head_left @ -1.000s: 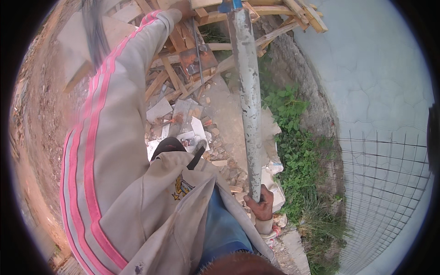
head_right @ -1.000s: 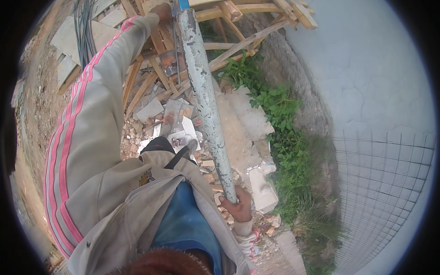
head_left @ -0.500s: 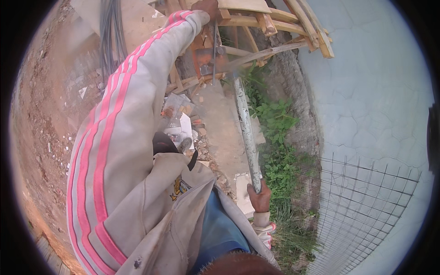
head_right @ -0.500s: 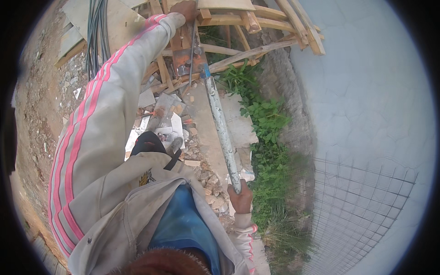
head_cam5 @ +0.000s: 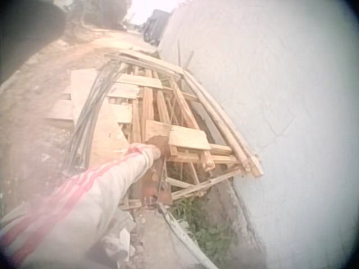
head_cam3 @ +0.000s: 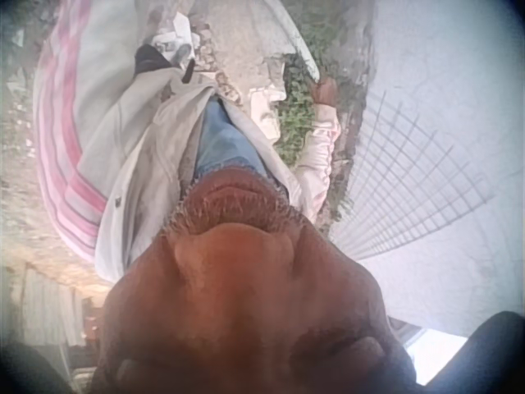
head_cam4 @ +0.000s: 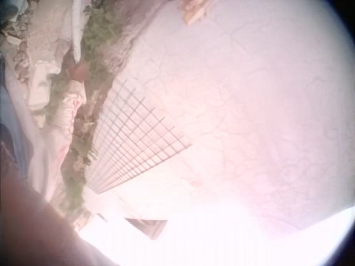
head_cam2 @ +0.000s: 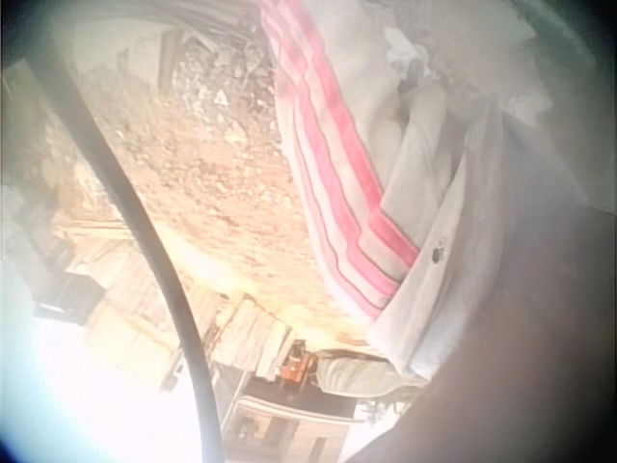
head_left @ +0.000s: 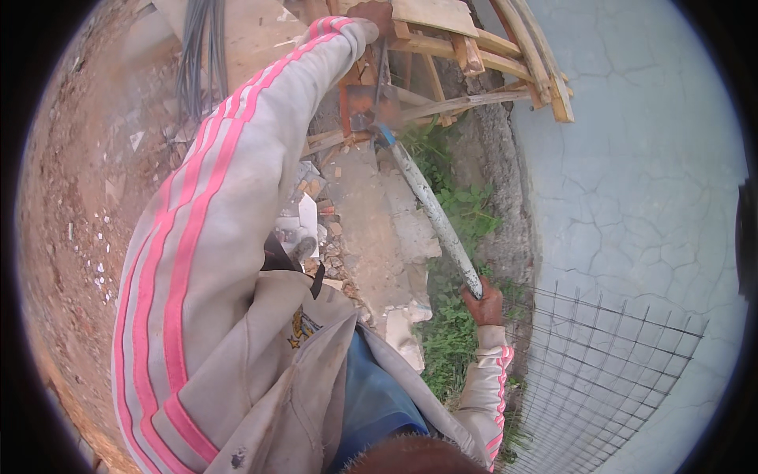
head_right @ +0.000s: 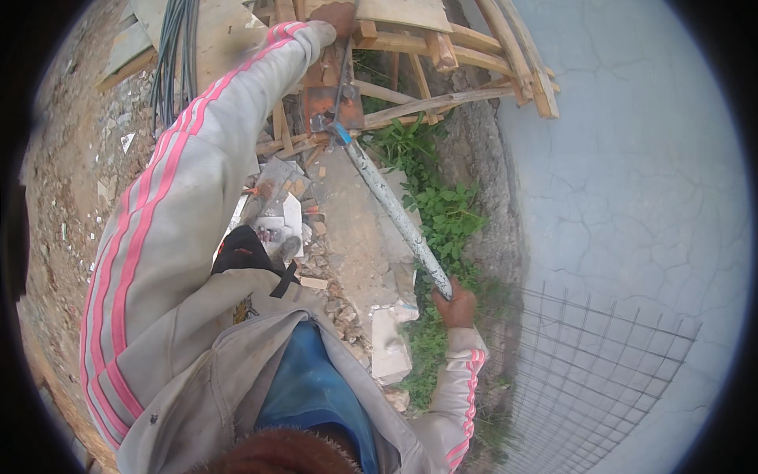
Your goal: The person repeatedly bends thin metal rods into a U-shape using a hammer and a wooden plank as a makeshift anvil. They pick up a rod, position it on the wood, and strike it with the hammer to create a bend, then place the finished piece aside.
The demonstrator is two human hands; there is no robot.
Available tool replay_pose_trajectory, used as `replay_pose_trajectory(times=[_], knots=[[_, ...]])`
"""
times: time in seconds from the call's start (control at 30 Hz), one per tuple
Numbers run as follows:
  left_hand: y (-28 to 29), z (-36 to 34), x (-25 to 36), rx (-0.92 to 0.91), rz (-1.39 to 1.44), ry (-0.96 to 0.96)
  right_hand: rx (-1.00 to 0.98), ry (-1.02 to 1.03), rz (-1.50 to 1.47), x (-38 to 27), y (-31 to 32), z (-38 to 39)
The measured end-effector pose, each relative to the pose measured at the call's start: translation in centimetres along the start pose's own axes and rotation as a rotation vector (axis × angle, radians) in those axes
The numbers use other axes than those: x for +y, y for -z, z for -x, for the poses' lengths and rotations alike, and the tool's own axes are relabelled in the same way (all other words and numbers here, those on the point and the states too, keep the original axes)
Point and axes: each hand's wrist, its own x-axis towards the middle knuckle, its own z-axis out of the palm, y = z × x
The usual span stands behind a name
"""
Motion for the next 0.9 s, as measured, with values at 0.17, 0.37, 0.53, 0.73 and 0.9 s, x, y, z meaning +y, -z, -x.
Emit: replay_pose_trajectory(times=[0.17,0.37,0.53,0.73,0.9], knots=[[0.7,0.2,0.6,-0.034,-0.017,-0.049,-0.04,0.018,0.123,3.2,1.7,-5.0],[1.8,1.1,1.2,-0.095,-0.029,0.002,-0.037,0.01,0.2,3.5,3.2,-9.0],[1.0,1.0,1.0,-0.028,-0.025,0.021,-0.032,-0.035,0.267,3.0,2.7,-8.1],[1.3,1.1,1.1,-0.018,-0.045,-0.01,0.025,-0.122,0.232,1.6,1.1,-6.4],[1.1,0.9,1.5,0.009,-0.087,-0.077,0.094,-0.146,0.24,0.7,-0.6,-4.2]])
